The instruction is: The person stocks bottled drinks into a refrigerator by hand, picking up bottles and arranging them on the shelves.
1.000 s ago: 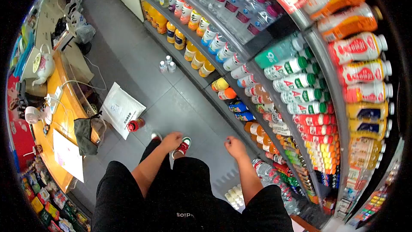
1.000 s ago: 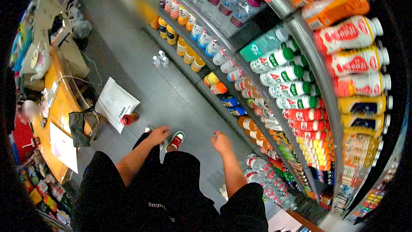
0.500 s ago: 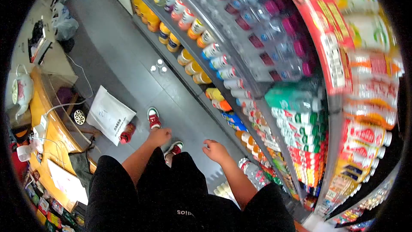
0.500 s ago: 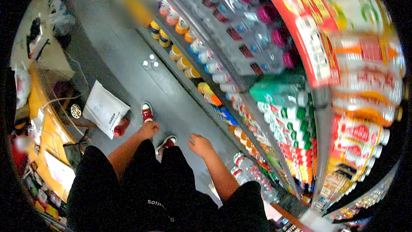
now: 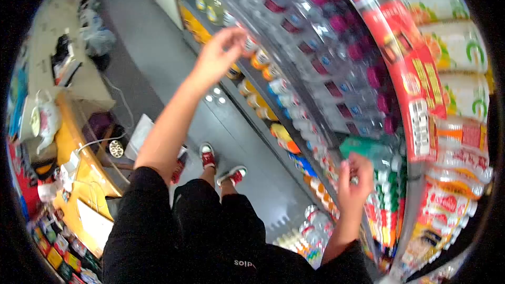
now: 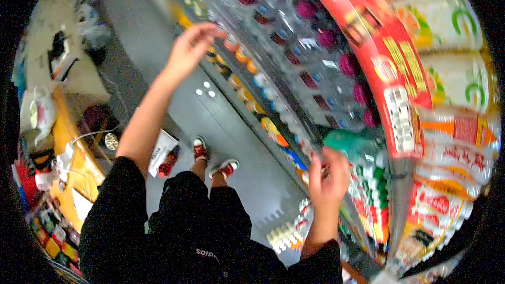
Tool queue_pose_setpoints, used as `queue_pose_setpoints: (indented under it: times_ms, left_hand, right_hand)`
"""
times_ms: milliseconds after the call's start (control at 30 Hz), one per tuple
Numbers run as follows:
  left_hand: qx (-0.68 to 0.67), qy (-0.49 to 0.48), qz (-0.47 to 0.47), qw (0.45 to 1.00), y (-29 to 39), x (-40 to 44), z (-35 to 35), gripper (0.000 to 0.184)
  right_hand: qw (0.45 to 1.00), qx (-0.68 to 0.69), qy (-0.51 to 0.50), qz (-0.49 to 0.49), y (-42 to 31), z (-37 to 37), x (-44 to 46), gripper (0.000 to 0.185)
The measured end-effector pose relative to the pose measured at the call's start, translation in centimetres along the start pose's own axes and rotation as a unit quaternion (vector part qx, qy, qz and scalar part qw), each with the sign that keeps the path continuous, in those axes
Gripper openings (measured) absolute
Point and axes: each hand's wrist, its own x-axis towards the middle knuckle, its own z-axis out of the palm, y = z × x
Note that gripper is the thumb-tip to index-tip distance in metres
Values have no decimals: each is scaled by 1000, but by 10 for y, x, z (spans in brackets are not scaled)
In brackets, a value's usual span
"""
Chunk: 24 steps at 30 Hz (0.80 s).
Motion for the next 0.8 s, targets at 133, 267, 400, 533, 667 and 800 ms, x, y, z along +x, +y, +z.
queue_pose_setpoints:
  times_ms: [133,267,400,533,667,800]
  left_hand:
    - [30,-42,63,997,47,0,53,27]
    - [116,-44,157,980,70,-2,92,30]
    - [139,-33,229,963,88,7,120,32]
    - [227,-61,272,933,128,16,151,31]
    - [369,-66,334,865,161,30,165,24]
    - [430,-79,336,834,154,44,181,13]
  right_hand:
    - [995,-87,21,32,-12,-37,27,28]
    - [981,-191,23,39,-4,-45,38,41]
    - [977,-194,8,86,-11,-44,46,53]
    - [982,-164,19,94,-4,-38,57,51]
    - [966,-257,12,-3,19,-37,71,46]
    - [963,-267,-21,25,22,-41,78,46]
